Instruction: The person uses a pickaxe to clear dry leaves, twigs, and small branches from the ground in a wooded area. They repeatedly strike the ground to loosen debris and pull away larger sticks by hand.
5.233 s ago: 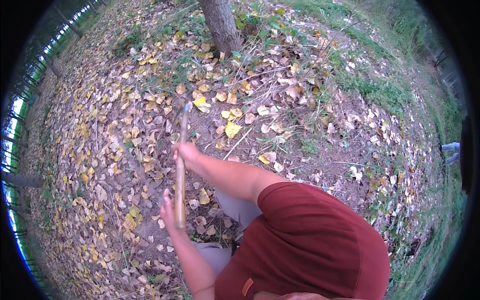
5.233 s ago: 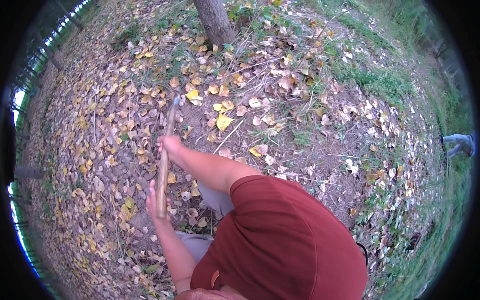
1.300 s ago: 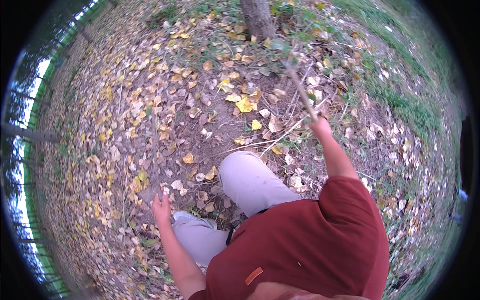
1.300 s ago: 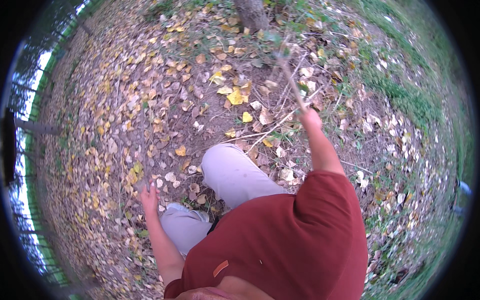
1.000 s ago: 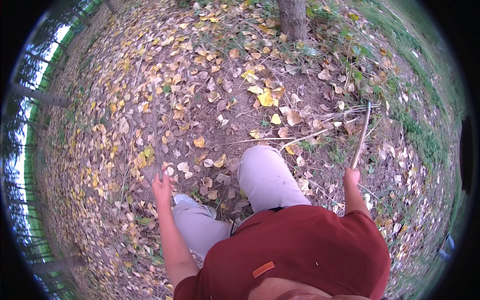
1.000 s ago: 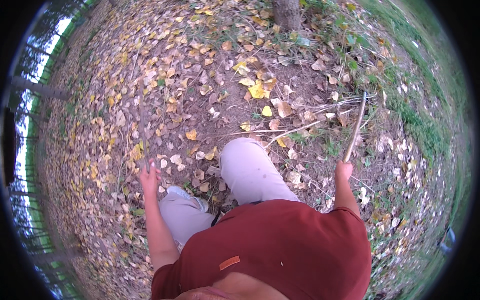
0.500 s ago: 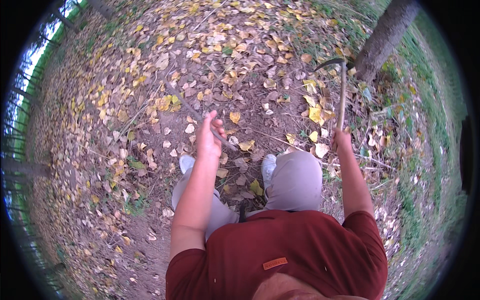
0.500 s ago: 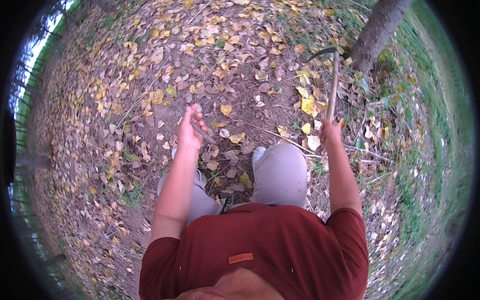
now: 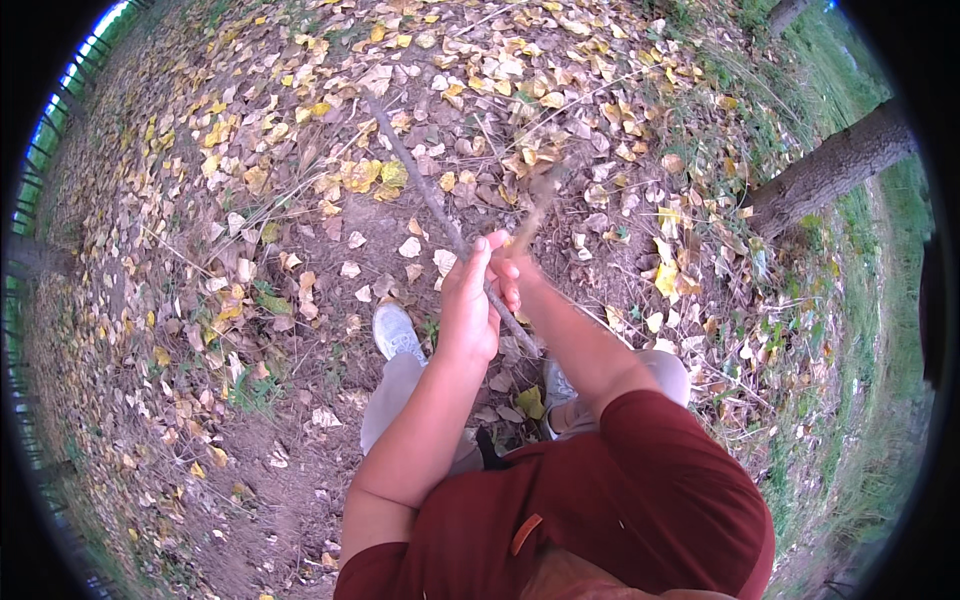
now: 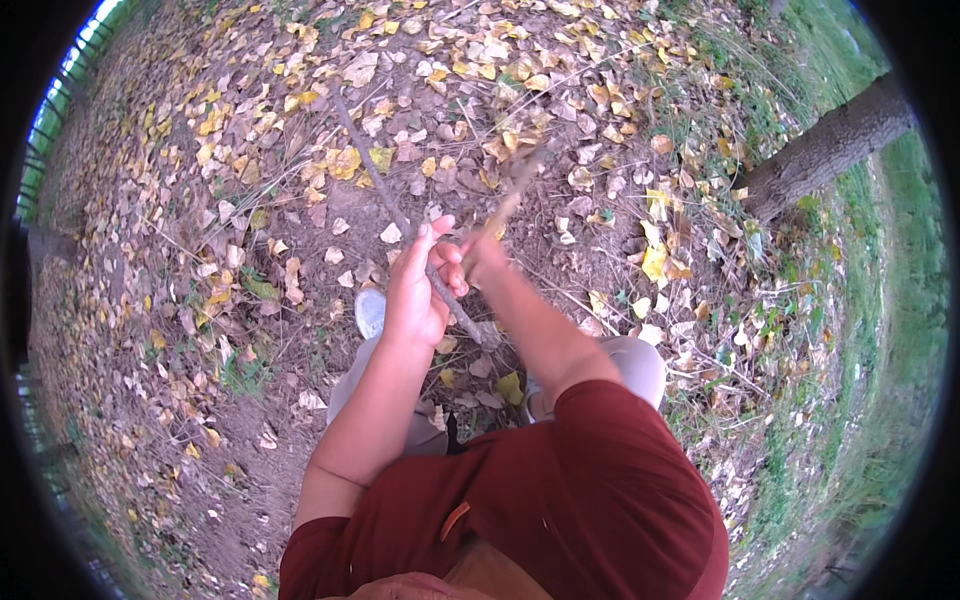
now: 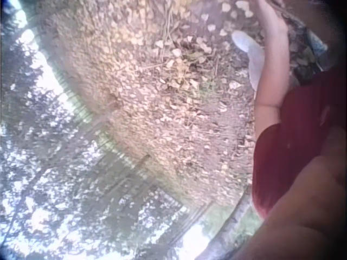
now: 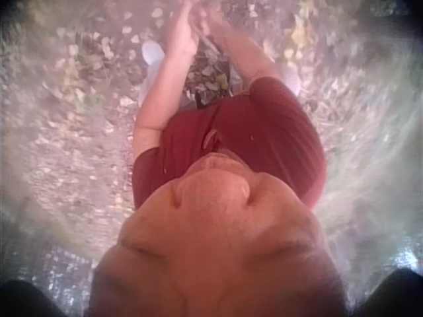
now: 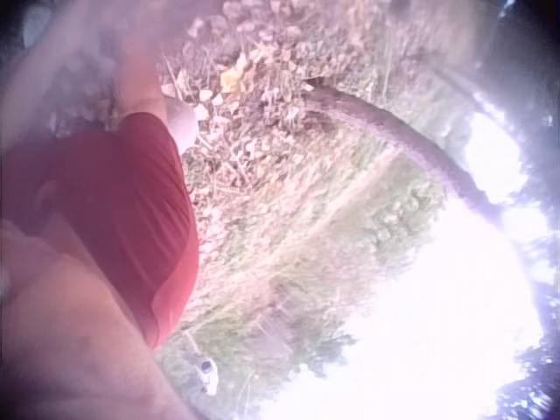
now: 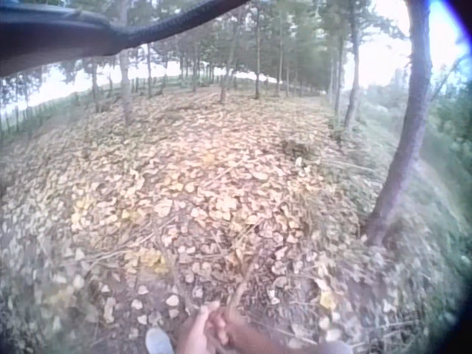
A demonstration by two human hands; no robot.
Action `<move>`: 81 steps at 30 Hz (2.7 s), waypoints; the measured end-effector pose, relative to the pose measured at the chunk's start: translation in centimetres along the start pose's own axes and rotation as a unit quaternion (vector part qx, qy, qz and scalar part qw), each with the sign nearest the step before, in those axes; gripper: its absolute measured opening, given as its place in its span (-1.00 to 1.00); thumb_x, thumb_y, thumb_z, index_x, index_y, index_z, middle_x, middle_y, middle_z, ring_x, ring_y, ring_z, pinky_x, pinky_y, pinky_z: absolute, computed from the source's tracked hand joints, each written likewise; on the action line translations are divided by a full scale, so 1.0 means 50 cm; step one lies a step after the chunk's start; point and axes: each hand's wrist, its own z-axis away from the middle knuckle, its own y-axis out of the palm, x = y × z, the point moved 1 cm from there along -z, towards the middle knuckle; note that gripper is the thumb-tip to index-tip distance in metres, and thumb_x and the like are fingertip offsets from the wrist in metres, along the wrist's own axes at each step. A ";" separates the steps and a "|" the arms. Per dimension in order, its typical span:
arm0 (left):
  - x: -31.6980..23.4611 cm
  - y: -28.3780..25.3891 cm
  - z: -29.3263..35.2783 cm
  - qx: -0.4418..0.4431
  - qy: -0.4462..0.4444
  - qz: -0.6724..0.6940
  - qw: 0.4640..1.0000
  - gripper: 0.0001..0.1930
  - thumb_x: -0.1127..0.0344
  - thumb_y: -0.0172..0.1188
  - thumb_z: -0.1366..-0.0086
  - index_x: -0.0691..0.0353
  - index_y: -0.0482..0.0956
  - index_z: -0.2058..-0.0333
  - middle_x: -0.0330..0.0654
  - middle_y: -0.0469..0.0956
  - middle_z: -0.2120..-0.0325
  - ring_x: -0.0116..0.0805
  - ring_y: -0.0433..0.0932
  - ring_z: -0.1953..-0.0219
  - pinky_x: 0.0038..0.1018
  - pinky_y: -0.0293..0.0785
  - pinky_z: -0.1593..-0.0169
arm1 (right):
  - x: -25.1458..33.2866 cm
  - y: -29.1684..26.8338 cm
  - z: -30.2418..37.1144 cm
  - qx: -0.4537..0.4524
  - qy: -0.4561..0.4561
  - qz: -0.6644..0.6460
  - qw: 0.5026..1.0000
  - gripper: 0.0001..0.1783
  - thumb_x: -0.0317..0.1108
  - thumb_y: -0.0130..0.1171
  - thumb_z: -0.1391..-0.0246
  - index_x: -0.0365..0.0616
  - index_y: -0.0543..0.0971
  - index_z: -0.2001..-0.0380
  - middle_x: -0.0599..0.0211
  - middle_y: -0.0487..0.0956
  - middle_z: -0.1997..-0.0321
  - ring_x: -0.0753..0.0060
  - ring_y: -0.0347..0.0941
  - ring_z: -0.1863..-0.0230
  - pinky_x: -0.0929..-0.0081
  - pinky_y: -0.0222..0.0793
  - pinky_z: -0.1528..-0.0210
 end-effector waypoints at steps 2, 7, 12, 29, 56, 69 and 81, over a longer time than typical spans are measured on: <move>-0.018 0.001 0.004 -0.015 0.009 -0.004 1.000 -0.61 0.04 0.00 -0.23 0.22 0.39 0.12 -0.31 0.41 0.62 -0.54 0.33 0.69 -0.58 0.29 0.59 | -0.040 0.023 0.064 0.038 0.018 0.043 0.998 -0.80 -0.34 -0.06 -0.02 -0.12 0.36 0.65 0.39 0.30 0.76 0.45 0.21 0.80 0.49 0.11 0.83; -0.024 -0.021 0.012 -0.015 0.005 0.017 1.000 -0.61 0.03 -0.01 -0.23 0.22 0.38 0.11 -0.31 0.39 0.63 -0.52 0.31 0.70 -0.57 0.28 0.59 | -0.113 -0.001 0.030 0.022 0.060 -0.024 0.998 -0.87 -0.44 0.00 0.04 -0.15 0.37 0.62 0.40 0.28 0.81 0.42 0.21 0.82 0.47 0.18 0.79; -0.024 -0.015 0.033 -0.010 0.007 0.014 1.000 -0.61 0.04 0.00 -0.23 0.23 0.38 0.12 -0.31 0.40 0.63 -0.52 0.31 0.70 -0.56 0.25 0.60 | 0.009 -0.058 -0.060 -0.055 -0.041 -0.102 0.992 -0.84 -0.46 0.00 0.06 -0.12 0.29 0.64 0.41 0.26 0.81 0.47 0.19 0.80 0.49 0.20 0.75; 0.017 0.003 0.017 0.027 0.011 -0.023 0.999 -0.62 0.10 0.03 -0.23 0.30 0.38 0.13 -0.29 0.40 0.65 -0.66 0.23 0.77 -0.69 0.17 0.71 | -0.216 0.032 0.142 0.223 0.127 0.152 0.955 -0.78 -0.28 0.02 -0.01 -0.12 0.34 0.62 0.46 0.32 0.77 0.58 0.24 0.81 0.63 0.18 0.79; 0.135 -0.624 -0.115 -0.166 0.011 -0.826 0.538 -0.74 0.30 -0.07 -0.08 0.18 0.55 0.30 -0.04 0.54 0.29 -0.12 0.53 0.24 -0.23 0.44 0.21 | 0.167 -0.208 0.266 0.315 0.147 -0.418 0.839 -0.78 -0.45 -0.09 -0.05 -0.07 0.27 0.66 0.57 0.25 0.76 0.64 0.20 0.71 0.60 0.25 0.58; 0.076 -0.298 0.018 0.121 -0.257 -0.803 0.523 -0.60 0.00 -0.01 -0.18 0.27 0.56 0.41 -0.11 0.50 0.59 -0.32 0.47 0.52 -0.38 0.38 0.40 | 0.187 -0.220 0.247 0.311 0.147 -0.414 0.843 -0.78 -0.45 -0.06 -0.04 -0.09 0.27 0.66 0.54 0.28 0.77 0.62 0.22 0.72 0.62 0.24 0.60; -0.293 -0.448 0.019 -0.356 0.046 -0.854 0.376 -0.52 -0.10 -0.14 -0.20 0.19 0.55 0.27 0.05 0.54 0.36 -0.01 0.51 0.25 -0.18 0.38 0.19 | 0.189 -0.234 0.256 0.318 0.140 -0.436 0.830 -0.81 -0.48 -0.04 0.00 -0.11 0.27 0.64 0.55 0.28 0.76 0.63 0.23 0.71 0.61 0.26 0.57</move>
